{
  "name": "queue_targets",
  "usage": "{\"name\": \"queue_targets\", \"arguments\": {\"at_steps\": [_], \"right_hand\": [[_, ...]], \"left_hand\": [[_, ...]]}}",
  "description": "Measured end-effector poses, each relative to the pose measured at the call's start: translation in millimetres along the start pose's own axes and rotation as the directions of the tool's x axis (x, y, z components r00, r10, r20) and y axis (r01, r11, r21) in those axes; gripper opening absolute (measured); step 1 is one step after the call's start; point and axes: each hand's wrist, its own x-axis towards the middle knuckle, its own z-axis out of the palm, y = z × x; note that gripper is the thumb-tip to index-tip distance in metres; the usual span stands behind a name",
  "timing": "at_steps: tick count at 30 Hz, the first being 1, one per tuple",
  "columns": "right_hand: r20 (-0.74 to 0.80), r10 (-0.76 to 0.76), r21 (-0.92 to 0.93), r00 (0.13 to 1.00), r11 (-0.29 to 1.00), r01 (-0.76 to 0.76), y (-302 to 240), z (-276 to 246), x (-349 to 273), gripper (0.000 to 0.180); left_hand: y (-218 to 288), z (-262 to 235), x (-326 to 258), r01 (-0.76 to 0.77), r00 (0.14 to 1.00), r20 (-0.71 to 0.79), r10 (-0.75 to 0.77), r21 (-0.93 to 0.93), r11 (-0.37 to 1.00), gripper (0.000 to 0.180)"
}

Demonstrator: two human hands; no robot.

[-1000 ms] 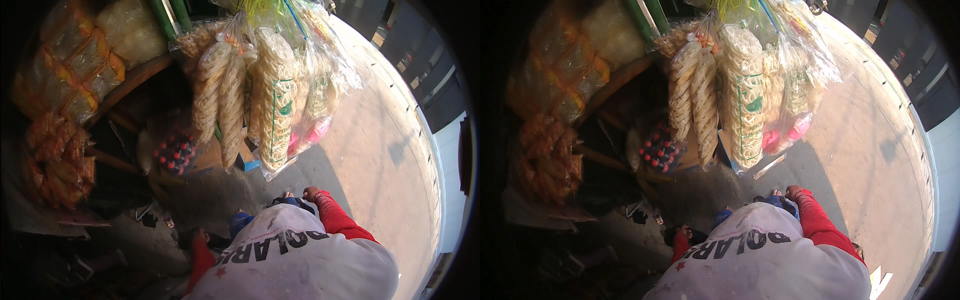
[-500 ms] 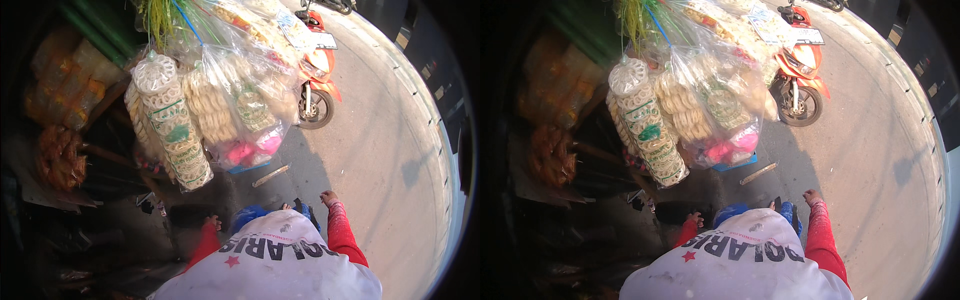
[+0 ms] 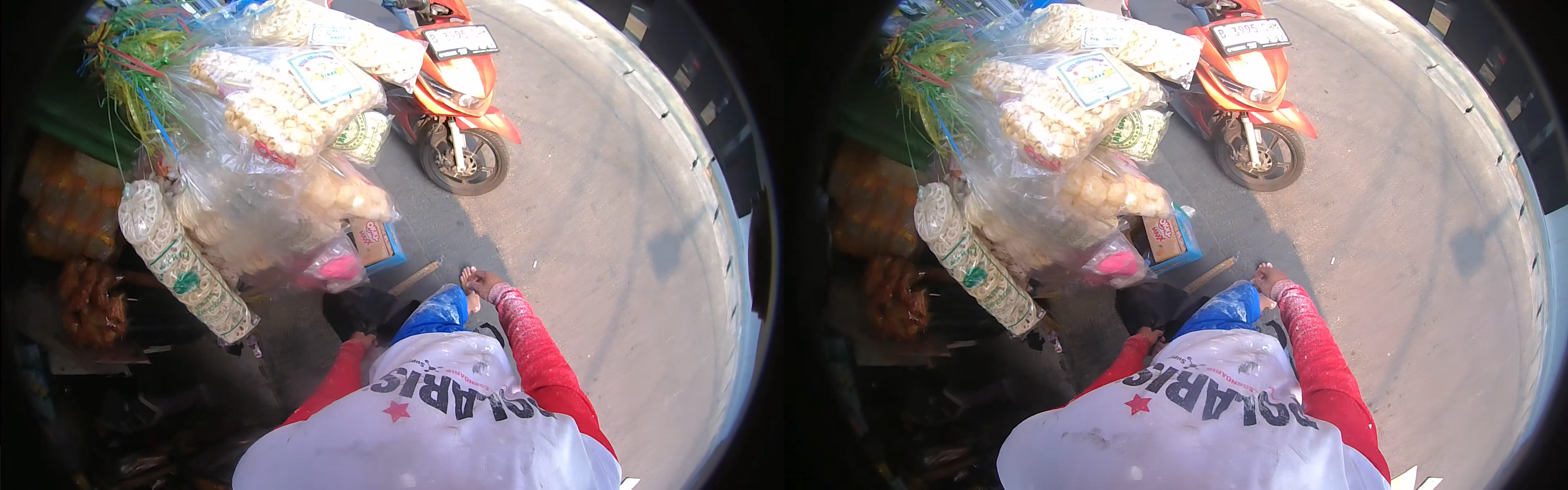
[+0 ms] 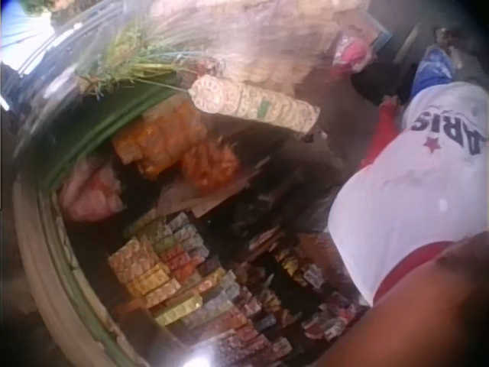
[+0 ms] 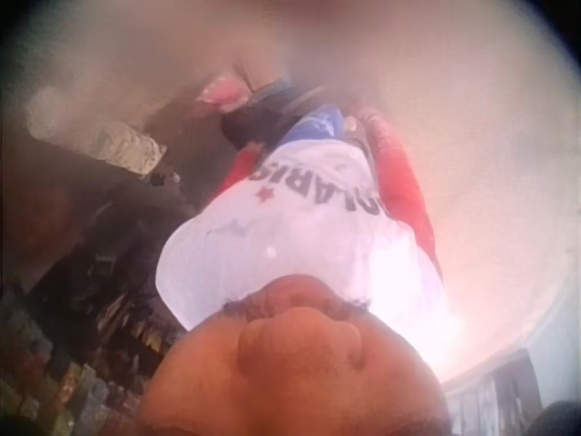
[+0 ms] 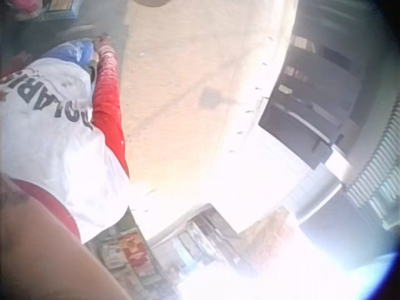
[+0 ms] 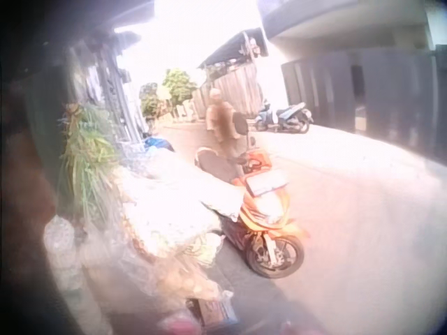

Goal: The person picks up multiple packages of snacks from a hanging display and places them into a black plastic bag. They continue to add more snack packages to the bag, handling them one by one, and then move through the shop carrying the filled bag.

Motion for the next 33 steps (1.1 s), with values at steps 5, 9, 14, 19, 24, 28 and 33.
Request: {"name": "queue_targets", "arguments": {"at_steps": [5,9,14,19,24,28,33], "right_hand": [[-0.01,-0.211,0.078,0.977,0.974,0.211,-62.0,-105.7,7.4,0.038],[0.065,-0.274,0.202,0.96,0.945,0.256,-89.1,-186.5,22.9,0.038],[-0.021,-0.349,0.265,0.937,0.902,0.342,-178.4,-287.6,89.3,0.035],[-0.395,-0.468,0.502,0.791,0.61,0.612,-326.7,-384.0,176.6,0.03],[-0.157,-0.6,0.367,0.784,0.702,0.61,-451.6,-414.7,257.1,0.042],[-0.011,-0.612,0.284,0.791,0.756,0.589,-488.8,-409.8,318.0,0.054],[0.22,-0.642,0.357,0.734,0.754,0.552,-504.7,-372.9,358.7,0.063]], "left_hand": [[75.1,48.2,25.1,0.092,0.989,0.127,-0.069,-0.184,0.979,0.03],[159.3,60.4,14.7,0.067,0.996,0.078,-0.04,-0.385,0.92,0.024],[229.5,60.4,-17.5,0.129,0.989,0.118,-0.083,-0.459,0.879,0.023],[226.8,81.6,-41.4,0.054,0.997,-0.015,-0.075,-0.557,0.829,0.022],[143.6,143.6,-36.7,0.355,0.92,0.15,-0.362,-0.711,0.607,0.032],[147.0,203.3,-73.4,0.361,0.853,0.191,-0.485,-0.888,0.285,0.034],[236.8,280.1,-108.7,-0.014,0.812,0.056,-0.581,-0.993,-0.114,0.024]]}}
